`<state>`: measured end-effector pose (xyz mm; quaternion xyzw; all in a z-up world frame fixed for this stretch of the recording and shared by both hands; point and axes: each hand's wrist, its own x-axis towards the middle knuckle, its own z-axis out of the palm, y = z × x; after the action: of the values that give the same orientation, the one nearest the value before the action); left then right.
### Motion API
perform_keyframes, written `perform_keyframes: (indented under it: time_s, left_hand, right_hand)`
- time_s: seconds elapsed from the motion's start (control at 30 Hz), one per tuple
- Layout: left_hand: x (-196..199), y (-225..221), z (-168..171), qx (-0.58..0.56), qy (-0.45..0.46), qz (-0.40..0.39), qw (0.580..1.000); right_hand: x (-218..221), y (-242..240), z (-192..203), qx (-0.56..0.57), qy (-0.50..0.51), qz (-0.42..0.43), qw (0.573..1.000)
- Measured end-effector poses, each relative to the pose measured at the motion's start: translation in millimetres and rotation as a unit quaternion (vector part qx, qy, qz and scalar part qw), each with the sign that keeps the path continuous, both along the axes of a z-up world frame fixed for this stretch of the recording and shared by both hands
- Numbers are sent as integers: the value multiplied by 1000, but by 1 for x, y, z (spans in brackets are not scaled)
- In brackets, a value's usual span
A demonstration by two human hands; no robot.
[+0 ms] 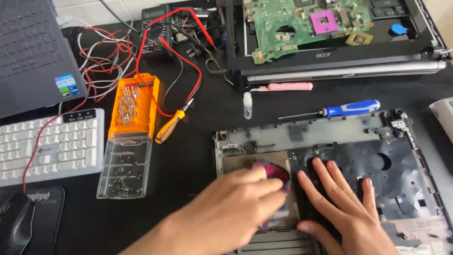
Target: Scraping residue from a laptop casing using a screwdriver and wiping it clean with a cloth.
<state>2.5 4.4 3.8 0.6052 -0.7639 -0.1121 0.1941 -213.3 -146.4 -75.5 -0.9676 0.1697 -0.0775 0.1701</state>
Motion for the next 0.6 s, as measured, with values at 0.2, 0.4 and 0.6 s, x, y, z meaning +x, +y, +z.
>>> perform_keyframes:
  time_s: [0.2,0.4,0.6]
  left_hand:
    - [4,15,17,73,33,34,996]
    - [11,30,19,25,18,175,984]
    - [9,44,5,57,86,61,993]
  right_hand:
    - [0,3,-4,-12,-15,-9,1000]
    - [0,6,3,32,-16,-3,999]
    - [-3,6,0,32,-6,-16,999]
